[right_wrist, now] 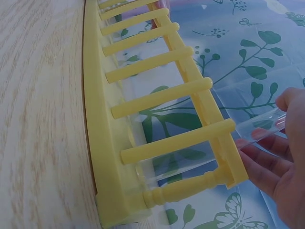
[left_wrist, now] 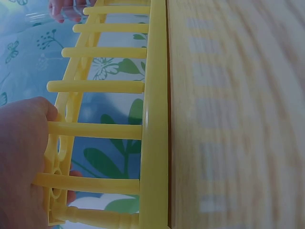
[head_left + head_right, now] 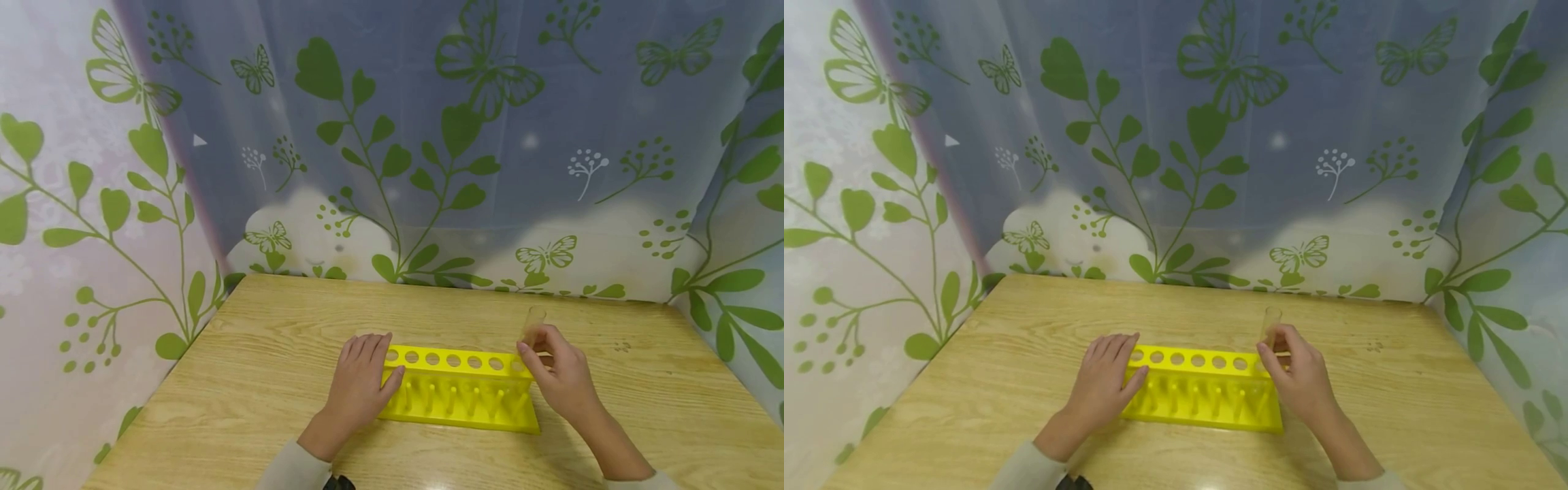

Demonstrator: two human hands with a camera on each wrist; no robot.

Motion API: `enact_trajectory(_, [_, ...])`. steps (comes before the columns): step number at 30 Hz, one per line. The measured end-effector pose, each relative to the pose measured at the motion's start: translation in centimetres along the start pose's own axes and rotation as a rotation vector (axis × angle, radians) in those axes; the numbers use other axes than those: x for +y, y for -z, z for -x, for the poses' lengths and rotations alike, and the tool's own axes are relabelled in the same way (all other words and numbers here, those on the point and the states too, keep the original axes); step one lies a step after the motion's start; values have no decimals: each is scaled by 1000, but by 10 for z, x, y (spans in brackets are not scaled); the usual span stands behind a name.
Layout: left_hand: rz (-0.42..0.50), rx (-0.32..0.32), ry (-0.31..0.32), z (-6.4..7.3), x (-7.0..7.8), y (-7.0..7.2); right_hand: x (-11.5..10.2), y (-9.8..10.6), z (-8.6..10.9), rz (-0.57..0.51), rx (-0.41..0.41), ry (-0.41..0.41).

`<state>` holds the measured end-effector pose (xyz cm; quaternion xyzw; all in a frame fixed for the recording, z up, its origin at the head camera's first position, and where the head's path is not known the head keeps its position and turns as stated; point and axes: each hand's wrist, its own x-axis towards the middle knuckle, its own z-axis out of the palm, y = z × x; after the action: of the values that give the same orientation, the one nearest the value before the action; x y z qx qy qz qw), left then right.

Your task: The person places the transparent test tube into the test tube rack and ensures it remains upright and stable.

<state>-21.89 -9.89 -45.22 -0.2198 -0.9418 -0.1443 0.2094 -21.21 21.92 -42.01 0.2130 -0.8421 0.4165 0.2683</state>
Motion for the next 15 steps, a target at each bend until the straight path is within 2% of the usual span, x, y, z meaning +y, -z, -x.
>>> enact_trajectory(15, [7,0,3,0,1,0,1,0,0,41,3,-9])
